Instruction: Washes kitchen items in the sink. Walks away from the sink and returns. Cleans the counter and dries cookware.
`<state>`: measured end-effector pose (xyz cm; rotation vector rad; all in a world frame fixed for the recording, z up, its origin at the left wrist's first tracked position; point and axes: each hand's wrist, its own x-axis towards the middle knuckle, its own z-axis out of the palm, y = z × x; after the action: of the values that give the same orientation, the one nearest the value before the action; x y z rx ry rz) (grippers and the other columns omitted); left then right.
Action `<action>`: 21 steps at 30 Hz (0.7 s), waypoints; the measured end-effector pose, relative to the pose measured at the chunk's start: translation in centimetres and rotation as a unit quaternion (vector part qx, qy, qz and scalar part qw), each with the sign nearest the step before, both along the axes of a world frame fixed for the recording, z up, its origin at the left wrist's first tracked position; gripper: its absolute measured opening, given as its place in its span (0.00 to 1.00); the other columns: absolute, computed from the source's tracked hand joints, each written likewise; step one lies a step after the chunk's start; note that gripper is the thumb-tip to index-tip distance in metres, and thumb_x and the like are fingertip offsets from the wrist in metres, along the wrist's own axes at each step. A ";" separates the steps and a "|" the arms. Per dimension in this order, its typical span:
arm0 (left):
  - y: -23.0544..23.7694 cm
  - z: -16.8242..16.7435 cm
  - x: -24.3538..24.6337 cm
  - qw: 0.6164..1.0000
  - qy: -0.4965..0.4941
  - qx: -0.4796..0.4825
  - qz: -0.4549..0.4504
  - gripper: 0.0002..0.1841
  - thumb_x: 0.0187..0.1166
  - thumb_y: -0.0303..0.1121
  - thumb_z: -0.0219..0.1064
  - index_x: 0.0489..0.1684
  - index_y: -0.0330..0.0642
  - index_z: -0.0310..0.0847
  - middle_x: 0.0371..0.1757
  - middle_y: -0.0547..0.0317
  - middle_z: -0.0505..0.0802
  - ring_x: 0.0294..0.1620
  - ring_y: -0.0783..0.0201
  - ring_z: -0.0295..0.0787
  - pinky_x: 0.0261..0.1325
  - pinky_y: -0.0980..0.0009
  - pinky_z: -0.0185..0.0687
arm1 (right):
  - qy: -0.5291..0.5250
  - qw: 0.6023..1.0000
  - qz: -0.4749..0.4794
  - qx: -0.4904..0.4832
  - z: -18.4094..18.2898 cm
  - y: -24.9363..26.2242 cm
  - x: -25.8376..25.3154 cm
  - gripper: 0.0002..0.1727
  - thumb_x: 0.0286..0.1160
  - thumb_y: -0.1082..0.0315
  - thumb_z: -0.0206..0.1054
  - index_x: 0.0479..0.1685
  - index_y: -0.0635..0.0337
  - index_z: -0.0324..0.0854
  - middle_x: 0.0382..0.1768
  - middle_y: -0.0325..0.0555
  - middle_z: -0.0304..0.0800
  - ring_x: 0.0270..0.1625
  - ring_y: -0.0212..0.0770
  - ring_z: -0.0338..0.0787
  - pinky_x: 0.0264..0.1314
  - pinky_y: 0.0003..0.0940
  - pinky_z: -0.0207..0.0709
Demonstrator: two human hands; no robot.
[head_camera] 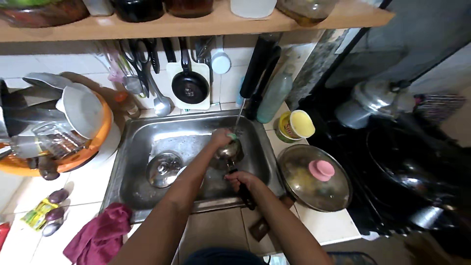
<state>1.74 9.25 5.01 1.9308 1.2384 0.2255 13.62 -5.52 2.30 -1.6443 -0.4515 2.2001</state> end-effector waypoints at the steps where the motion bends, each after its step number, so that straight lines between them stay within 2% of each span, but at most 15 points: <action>1: 0.8 -0.7 -0.2 0.999 0.012 -0.011 0.031 0.17 0.85 0.33 0.64 0.66 0.33 0.85 0.66 0.30 0.88 0.72 0.36 0.82 0.78 0.38 0.70 | -0.025 0.999 0.024 -0.002 -0.1 0.0 0.1 0.10 0.90 0.67 0.56 0.35 0.52 0.71 0.11 0.28 0.60 0.10 0.23 0.64 0.13 0.17 0.66; 4: 2.6 -4.0 -2.5 0.992 0.030 -0.029 0.121 0.20 0.87 0.35 0.62 0.70 0.31 0.81 0.70 0.28 0.85 0.75 0.34 0.79 0.79 0.37 0.69 | -0.083 0.995 0.054 0.000 0.7 -0.5 0.7 0.07 0.90 0.64 0.59 0.41 0.52 0.72 0.14 0.30 0.64 0.12 0.25 0.67 0.16 0.20 0.69; 7: 3.1 -6.9 -5.2 0.984 0.051 -0.062 0.159 0.19 0.86 0.37 0.63 0.66 0.33 0.83 0.65 0.29 0.87 0.70 0.33 0.83 0.72 0.33 0.73 | -0.152 0.984 0.092 0.036 1.2 -0.8 1.5 0.07 0.88 0.63 0.63 0.52 0.54 0.75 0.19 0.31 0.66 0.15 0.28 0.70 0.19 0.24 0.72; 8: 3.0 -7.2 -6.2 0.984 0.068 -0.067 0.150 0.19 0.85 0.37 0.63 0.67 0.35 0.84 0.65 0.30 0.88 0.70 0.34 0.83 0.73 0.34 0.73 | -0.173 0.977 0.109 0.054 1.3 -0.7 1.7 0.08 0.87 0.64 0.64 0.55 0.54 0.75 0.21 0.32 0.66 0.16 0.28 0.70 0.21 0.25 0.73; 12: 2.1 -6.7 -10.0 0.984 0.087 -0.064 0.138 0.21 0.85 0.35 0.65 0.70 0.29 0.80 0.67 0.27 0.85 0.72 0.33 0.81 0.77 0.38 0.70 | -0.247 0.950 0.167 0.098 2.0 -0.3 2.0 0.12 0.87 0.66 0.64 0.62 0.56 0.74 0.26 0.35 0.68 0.19 0.30 0.70 0.24 0.26 0.72; 14: 1.9 -7.0 -11.8 0.984 0.110 -0.063 0.124 0.24 0.88 0.38 0.63 0.74 0.29 0.76 0.74 0.25 0.80 0.79 0.32 0.74 0.81 0.39 0.65 | -0.271 0.936 0.198 0.109 2.1 0.0 2.1 0.14 0.88 0.65 0.62 0.65 0.57 0.73 0.29 0.36 0.69 0.22 0.31 0.70 0.27 0.28 0.73; 15: 1.5 -6.8 -12.3 0.981 0.132 -0.068 0.125 0.25 0.89 0.40 0.61 0.79 0.32 0.74 0.80 0.25 0.75 0.84 0.31 0.67 0.85 0.38 0.61 | -0.281 0.931 0.206 0.110 2.0 0.1 2.2 0.14 0.88 0.64 0.62 0.66 0.57 0.73 0.30 0.37 0.69 0.22 0.31 0.71 0.27 0.28 0.73; 17: 0.8 -6.2 -12.8 0.970 0.174 -0.075 0.150 0.29 0.92 0.46 0.56 0.85 0.37 0.68 0.88 0.24 0.62 0.90 0.26 0.53 0.85 0.29 0.51 | -0.299 0.923 0.212 0.113 1.8 0.3 2.4 0.15 0.88 0.64 0.62 0.68 0.56 0.72 0.32 0.38 0.70 0.22 0.31 0.70 0.27 0.28 0.72; 18: 0.6 -5.9 -12.8 0.967 0.180 -0.066 0.169 0.29 0.93 0.46 0.54 0.86 0.37 0.67 0.88 0.23 0.60 0.89 0.25 0.53 0.83 0.27 0.52 | -0.308 0.920 0.216 0.113 1.7 0.3 2.5 0.17 0.89 0.64 0.62 0.70 0.56 0.72 0.33 0.39 0.70 0.23 0.32 0.70 0.29 0.28 0.72; 21: -0.1 -5.0 -12.5 0.965 0.162 -0.037 0.204 0.26 0.94 0.42 0.53 0.87 0.39 0.65 0.86 0.21 0.62 0.82 0.24 0.66 0.79 0.34 0.67 | -0.318 0.915 0.215 0.125 1.0 0.5 3.1 0.17 0.89 0.63 0.61 0.71 0.57 0.71 0.33 0.40 0.71 0.23 0.32 0.71 0.28 0.29 0.73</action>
<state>-10.72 9.18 0.03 1.6748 1.8348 0.0716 16.72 -5.02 3.27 -2.2449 -1.3208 1.6942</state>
